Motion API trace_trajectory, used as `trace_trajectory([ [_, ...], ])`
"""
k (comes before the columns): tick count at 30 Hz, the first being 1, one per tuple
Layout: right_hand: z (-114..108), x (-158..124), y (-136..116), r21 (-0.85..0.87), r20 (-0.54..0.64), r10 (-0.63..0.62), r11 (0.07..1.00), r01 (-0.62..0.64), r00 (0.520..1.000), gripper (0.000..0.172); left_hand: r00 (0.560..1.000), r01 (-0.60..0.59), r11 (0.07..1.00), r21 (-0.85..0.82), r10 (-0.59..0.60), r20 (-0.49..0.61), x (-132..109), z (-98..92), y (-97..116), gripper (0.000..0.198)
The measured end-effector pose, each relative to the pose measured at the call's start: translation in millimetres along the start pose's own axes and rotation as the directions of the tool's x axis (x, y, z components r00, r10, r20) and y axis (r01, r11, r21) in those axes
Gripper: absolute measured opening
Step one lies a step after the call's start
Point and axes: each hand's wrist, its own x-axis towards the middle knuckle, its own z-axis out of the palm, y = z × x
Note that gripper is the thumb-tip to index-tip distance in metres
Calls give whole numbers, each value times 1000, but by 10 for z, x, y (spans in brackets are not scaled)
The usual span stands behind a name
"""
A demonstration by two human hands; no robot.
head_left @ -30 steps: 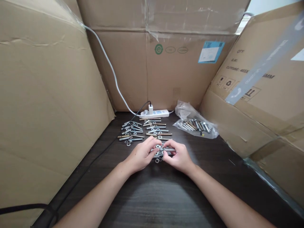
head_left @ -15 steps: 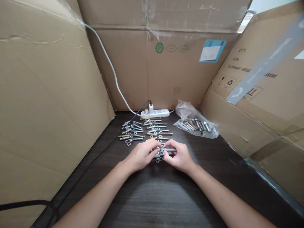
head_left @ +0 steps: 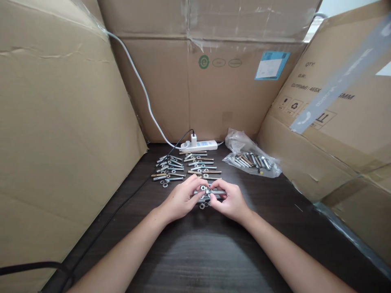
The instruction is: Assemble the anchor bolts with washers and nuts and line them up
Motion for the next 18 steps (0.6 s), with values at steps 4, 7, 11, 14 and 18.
trace_trajectory([
  [4, -2, 4, 2, -11, 13, -2, 1000, 2, 1000, 11, 999, -41, 999, 2, 41, 28, -6, -6, 25, 19],
  [7, -3, 1, 1, -20, 11, 1, 1000, -1, 1000, 12, 999, -30, 999, 12, 29, 37, -2, -13, 16, 17],
  [11, -5, -4, -7, -19, 20, 3, 1000, -3, 1000, 12, 998, -24, 999, 22, 23, 54, 6, -20, -5, 15],
  [14, -9, -2, -18, -15, 16, 1, 1000, -1, 1000, 11, 997, -38, 999, 26, 37, 61, 17, -21, -28, 16],
  [18, -13, 2, -22, -16, 17, -4, 1000, 4, 1000, 11, 997, -44, 999, 17, 43, 61, 31, -11, -64, 15],
])
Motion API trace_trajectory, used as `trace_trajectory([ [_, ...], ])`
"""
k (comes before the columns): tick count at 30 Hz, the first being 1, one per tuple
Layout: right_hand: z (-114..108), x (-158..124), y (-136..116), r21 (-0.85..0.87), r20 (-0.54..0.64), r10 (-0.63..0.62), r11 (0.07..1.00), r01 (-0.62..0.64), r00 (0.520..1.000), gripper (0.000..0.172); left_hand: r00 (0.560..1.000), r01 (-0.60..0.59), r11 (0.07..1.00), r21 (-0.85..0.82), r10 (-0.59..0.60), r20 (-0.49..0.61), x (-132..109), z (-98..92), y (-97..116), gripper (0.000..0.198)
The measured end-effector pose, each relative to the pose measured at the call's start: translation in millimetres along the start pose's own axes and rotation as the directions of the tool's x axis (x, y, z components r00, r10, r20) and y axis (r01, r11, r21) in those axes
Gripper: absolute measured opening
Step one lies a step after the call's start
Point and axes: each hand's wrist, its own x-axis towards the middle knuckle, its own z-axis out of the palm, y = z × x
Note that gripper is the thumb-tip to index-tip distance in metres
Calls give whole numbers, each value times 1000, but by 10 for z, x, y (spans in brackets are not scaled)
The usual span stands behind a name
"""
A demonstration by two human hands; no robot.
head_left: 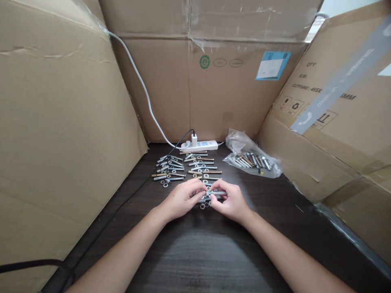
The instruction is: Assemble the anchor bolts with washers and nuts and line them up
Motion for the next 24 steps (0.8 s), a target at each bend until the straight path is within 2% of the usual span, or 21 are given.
trace_trajectory([
  [6, 6, 1, 5, 14, -6, 13, 1000, -13, 1000, 11, 999, 32, 999, 3, -32, -22, -12, 11, 13, 13],
  [9, 6, 2, 5, 20, -16, 23, 1000, -22, 1000, 12, 999, 0, 1000, 9, 1, -54, -24, 3, 45, 16],
  [13, 6, 0, 9, 12, -20, 16, 1000, -16, 1000, 11, 998, -45, 998, 39, 47, -41, -32, -8, 64, 19],
  [24, 7, -4, 22, 0, -10, 5, 1000, -5, 1000, 12, 1000, -8, 1000, 20, 8, 14, -7, 5, 30, 15],
])
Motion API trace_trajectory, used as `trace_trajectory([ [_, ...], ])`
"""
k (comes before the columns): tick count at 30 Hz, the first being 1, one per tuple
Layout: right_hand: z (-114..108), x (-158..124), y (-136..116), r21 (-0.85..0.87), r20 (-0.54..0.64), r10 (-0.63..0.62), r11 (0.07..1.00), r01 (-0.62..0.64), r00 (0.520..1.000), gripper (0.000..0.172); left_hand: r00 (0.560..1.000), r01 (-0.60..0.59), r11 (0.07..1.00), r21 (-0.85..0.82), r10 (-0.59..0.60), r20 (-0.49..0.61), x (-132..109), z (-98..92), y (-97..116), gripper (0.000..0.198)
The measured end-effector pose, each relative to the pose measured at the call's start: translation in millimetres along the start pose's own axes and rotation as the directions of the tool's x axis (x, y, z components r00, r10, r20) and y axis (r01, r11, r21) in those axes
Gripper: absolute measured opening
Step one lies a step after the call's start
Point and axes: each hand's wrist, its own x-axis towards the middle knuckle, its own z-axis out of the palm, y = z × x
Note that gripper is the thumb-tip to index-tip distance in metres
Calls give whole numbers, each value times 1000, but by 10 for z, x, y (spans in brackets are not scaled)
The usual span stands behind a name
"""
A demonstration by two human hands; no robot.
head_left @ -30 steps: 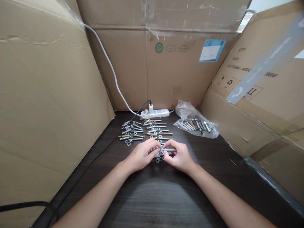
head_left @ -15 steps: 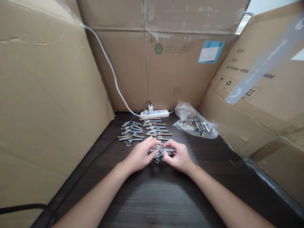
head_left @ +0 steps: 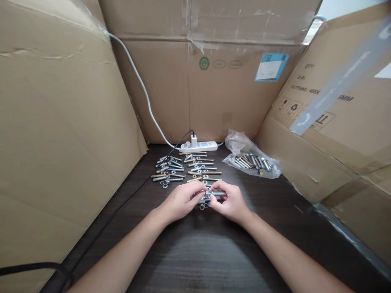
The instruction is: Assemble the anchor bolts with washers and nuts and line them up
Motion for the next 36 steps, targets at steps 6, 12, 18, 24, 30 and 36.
trace_trajectory([
  [6, -5, 6, -20, 5, 1, -5, 1000, 5, 1000, 11, 999, 28, 998, 47, -30, 29, 3, 2, 14, 22],
  [12, -10, -1, -18, 11, -11, -6, 1000, 6, 1000, 12, 999, -9, 999, 32, 10, -36, -22, -35, 49, 18],
  [18, -3, -5, -8, 2, -13, -10, 1000, 10, 1000, 12, 999, -34, 998, 53, 35, -33, -26, -36, 31, 19],
  [24, -7, -12, -23, 0, -13, -15, 1000, 15, 1000, 13, 1000, -14, 999, 48, 14, -4, -12, -33, 54, 18],
  [30, -12, -1, -45, -3, -8, -24, 1000, 24, 1000, 12, 1000, 20, 999, 37, -21, 18, -6, -34, 101, 21],
  [36, -10, 2, -23, -2, -21, -20, 1000, 20, 1000, 12, 1000, -5, 1000, 4, 5, -8, -25, -48, 87, 21],
])
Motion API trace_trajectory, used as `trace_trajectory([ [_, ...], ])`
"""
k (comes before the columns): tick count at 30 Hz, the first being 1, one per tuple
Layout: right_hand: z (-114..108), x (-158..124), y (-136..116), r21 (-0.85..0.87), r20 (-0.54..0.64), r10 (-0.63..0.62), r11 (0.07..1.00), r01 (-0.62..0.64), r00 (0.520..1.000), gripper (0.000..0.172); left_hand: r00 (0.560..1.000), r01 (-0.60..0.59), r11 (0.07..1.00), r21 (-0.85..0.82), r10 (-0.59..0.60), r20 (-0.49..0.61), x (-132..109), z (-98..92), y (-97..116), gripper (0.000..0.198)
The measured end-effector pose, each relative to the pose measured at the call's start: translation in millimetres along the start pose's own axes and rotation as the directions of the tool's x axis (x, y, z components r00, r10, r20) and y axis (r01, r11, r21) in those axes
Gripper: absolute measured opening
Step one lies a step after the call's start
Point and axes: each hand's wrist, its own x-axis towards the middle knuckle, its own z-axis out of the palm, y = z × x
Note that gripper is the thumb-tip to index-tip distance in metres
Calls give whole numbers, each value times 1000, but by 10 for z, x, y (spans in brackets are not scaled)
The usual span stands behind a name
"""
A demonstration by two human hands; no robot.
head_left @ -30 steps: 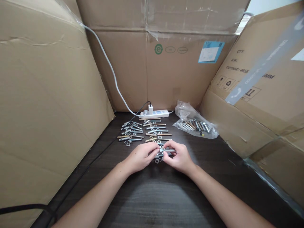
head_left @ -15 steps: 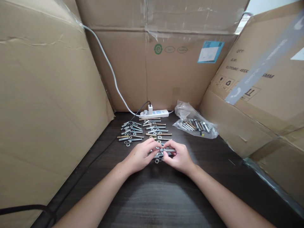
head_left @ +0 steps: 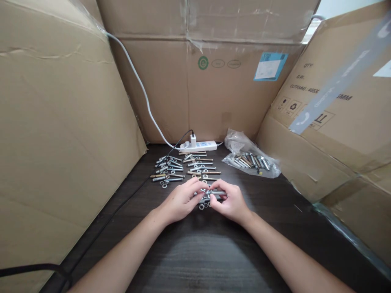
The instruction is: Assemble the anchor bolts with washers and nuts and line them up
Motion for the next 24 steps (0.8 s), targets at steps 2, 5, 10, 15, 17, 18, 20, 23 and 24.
trace_trajectory([
  [2, -1, -1, 3, 0, 1, -1, 1000, 1, 1000, 13, 1000, -16, 1000, -7, 16, -8, -1, 10, -36, 20],
  [5, -3, -7, 6, -6, 1, -4, 1000, 4, 1000, 12, 1000, -24, 999, -29, 24, -18, 8, 33, -86, 20],
  [10, -5, -11, 1, -19, 1, -12, 1000, 12, 1000, 12, 1000, -3, 999, -51, 3, -4, 30, 50, -97, 18],
  [15, -14, 0, -29, -10, -7, -12, 1000, 12, 1000, 10, 999, 9, 999, -42, -8, 31, 43, 42, -79, 24],
  [17, -15, 3, -33, -5, -6, -11, 1000, 11, 1000, 10, 999, 18, 1000, -24, -17, 40, 40, 41, -77, 28],
  [18, -15, 3, -31, -4, -4, -9, 1000, 9, 1000, 10, 999, 26, 999, -21, -25, 30, 37, 42, -75, 26],
  [20, -10, -1, -20, -2, -4, -9, 1000, 9, 1000, 11, 999, 39, 999, -29, -40, -9, 26, 42, -66, 21],
  [23, -2, -8, 0, -1, -5, -11, 1000, 11, 1000, 12, 999, 7, 999, -33, -9, -47, 9, 36, -43, 20],
  [24, 0, -10, 4, 0, -6, -11, 1000, 11, 1000, 11, 999, -12, 1000, -25, 11, -45, 4, 32, -35, 21],
])
